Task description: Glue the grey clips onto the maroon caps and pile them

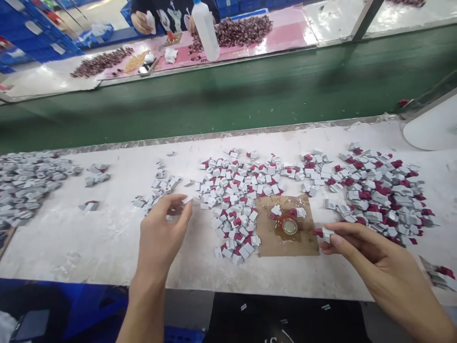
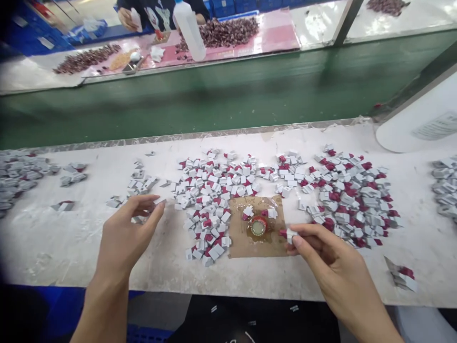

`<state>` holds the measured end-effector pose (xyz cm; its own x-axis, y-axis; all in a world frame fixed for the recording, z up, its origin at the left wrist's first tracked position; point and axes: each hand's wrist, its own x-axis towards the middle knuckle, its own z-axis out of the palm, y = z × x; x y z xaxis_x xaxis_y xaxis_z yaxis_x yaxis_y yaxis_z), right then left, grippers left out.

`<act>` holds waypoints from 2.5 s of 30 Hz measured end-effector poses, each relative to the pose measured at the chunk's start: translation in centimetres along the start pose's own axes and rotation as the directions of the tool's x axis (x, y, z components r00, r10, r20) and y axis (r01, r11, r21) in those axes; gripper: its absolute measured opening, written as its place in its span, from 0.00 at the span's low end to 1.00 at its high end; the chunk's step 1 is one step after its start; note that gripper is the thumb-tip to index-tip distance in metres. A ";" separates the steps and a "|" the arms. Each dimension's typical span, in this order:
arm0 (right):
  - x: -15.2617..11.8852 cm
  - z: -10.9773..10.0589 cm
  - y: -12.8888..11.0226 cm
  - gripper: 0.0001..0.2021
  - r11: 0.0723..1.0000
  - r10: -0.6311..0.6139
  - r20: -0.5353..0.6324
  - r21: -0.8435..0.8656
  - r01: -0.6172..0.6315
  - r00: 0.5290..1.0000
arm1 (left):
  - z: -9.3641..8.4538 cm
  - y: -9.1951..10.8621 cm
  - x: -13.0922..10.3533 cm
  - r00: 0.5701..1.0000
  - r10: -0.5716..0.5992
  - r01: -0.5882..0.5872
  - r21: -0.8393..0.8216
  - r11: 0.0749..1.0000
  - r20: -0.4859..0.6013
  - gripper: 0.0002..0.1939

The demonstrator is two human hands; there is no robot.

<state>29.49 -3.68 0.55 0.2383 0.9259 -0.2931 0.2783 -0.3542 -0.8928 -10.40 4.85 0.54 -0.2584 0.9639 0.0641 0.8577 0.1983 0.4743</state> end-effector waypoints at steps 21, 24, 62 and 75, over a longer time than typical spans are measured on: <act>0.0 3.0 -1.1 0.07 0.978 -0.206 -0.011 -0.015 0.206 0.978 | 2.8 1.5 -4.6 0.990 -0.101 0.070 -0.290 0.954 -0.094 0.12; -0.1 3.1 -1.2 0.06 0.969 -0.242 -0.005 -0.051 0.242 0.970 | 2.8 2.7 -4.9 0.982 -0.158 0.091 -0.469 0.878 -0.105 0.11; 1.8 2.9 -3.5 0.09 0.919 -0.255 0.103 0.335 0.208 0.961 | 6.1 14.6 -5.5 0.792 0.388 0.282 -0.846 0.453 0.472 0.04; 24.8 -1.9 -9.0 0.26 0.860 -0.254 -0.271 -0.503 0.089 0.928 | 4.7 11.1 2.4 0.975 0.171 -0.131 -0.258 0.957 0.140 0.19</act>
<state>34.63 22.26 1.99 0.4025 0.9142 0.0475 0.7283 -0.2883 -0.6217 0.63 10.15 1.87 -0.0427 0.9989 0.0207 0.7400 0.0177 0.6723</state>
